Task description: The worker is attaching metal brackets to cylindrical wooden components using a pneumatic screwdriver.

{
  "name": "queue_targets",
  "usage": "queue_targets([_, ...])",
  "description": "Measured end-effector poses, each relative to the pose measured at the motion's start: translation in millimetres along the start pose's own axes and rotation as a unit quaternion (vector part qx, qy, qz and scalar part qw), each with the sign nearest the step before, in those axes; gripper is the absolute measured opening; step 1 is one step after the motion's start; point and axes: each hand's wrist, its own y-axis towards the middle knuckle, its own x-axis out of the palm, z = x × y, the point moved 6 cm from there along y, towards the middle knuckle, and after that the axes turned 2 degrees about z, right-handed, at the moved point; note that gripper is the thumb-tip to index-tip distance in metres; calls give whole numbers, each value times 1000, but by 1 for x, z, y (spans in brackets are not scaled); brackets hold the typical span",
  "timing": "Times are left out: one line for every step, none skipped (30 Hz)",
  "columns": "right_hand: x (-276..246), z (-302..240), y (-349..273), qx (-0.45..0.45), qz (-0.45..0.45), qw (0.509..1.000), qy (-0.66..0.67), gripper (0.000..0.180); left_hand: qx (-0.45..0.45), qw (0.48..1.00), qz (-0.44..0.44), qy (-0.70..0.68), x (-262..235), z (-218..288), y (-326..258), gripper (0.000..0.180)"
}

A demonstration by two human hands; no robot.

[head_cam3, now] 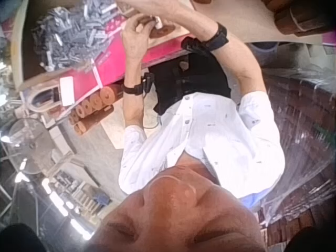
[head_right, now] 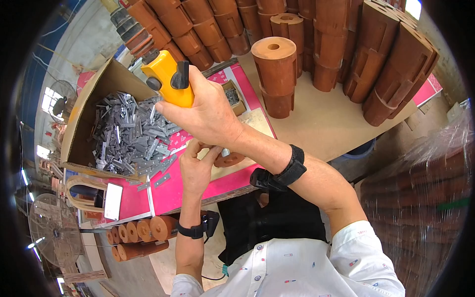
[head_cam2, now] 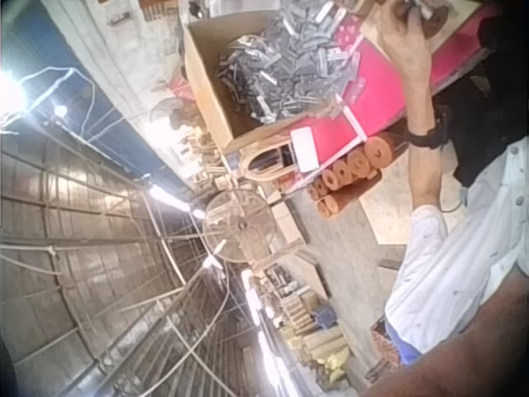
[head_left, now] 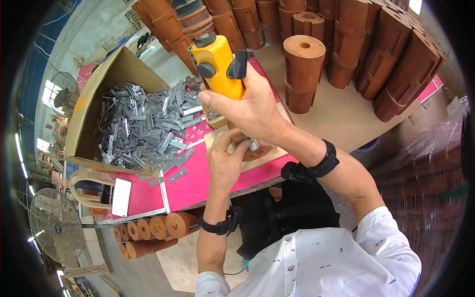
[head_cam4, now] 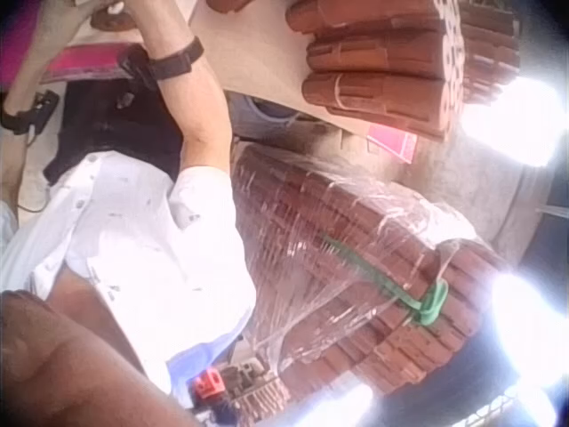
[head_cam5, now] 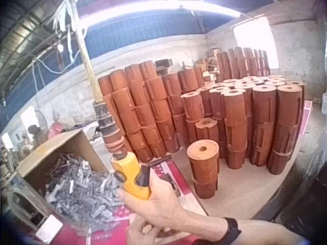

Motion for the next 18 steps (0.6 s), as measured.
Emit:
queue_targets([0, -1, 0, 3, -1, 1000, -1, 38, 0, 1000, 0, -1, 0, 0, 0, 22])
queue_targets([-1, -4, 0, 3, -1, 1000, -2, 38, 2, 1000, 0, 3, 0, 0, 0, 22])
queue_targets([-3, -5, -1, 12, -3, 1000, -19, 38, 4, 1000, 0, 8, 0, 0, 0, 22])
queue_targets([-3, -5, -2, 21, -4, 999, -36, 39, 4, 1000, 0, 7, 0, 0, 0, 22])
queue_targets([-3, -4, -2, 22, -5, 999, -37, 39, 7, 1000, 2, 4, 0, 0, 0, 21])
queue_targets([-3, -2, -2, 14, -3, 999, -30, 39, 9, 1000, 4, 1, 0, 1, 0, 19])
queue_targets([-2, -1, -2, 6, -1, 1000, -24, 40, 9, 1000, 3, 0, 0, 0, 0, 19])
queue_targets([-2, -2, -3, 7, -2, 1000, -24, 40, -6, 1000, -5, -5, 0, -4, 0, 25])
queue_targets([-2, -1, -3, 16, -8, 999, -28, 40, -20, 1000, -14, -12, 0, -8, 0, 30])
queue_targets([-1, 0, -4, 26, -15, 999, -32, 40, -20, 1000, -15, -14, -2, -11, 0, 30])
queue_targets([-1, 2, -4, 26, -15, 999, -33, 40, 9, 999, -42, 4, -1, -11, 1, 45])
queue_targets([0, 3, -4, 16, -20, 999, -20, 41, 38, 997, -67, 23, -2, -10, 1, 61])
queue_targets([1, 3, -4, 5, -25, 1000, -7, 41, 38, 997, -67, 21, -5, -10, 2, 61])
queue_targets([1, 3, -5, 6, -26, 1000, -7, 41, 56, 992, -93, 58, -5, -8, 3, 78])
queue_targets([1, 2, -5, -1, -29, 1000, -6, 41, 73, 986, -120, 95, -4, -8, 5, 95])
queue_targets([2, 1, -5, -9, -32, 999, -4, 41, 72, 986, -120, 94, -5, -11, 7, 95])
queue_targets([2, 3, -5, -7, -33, 999, -5, 41, 50, 985, -141, 85, -4, -18, 8, 101])
queue_targets([3, 5, -6, -6, -38, 999, -12, 41, 27, 984, -161, 76, -2, -23, 9, 108])
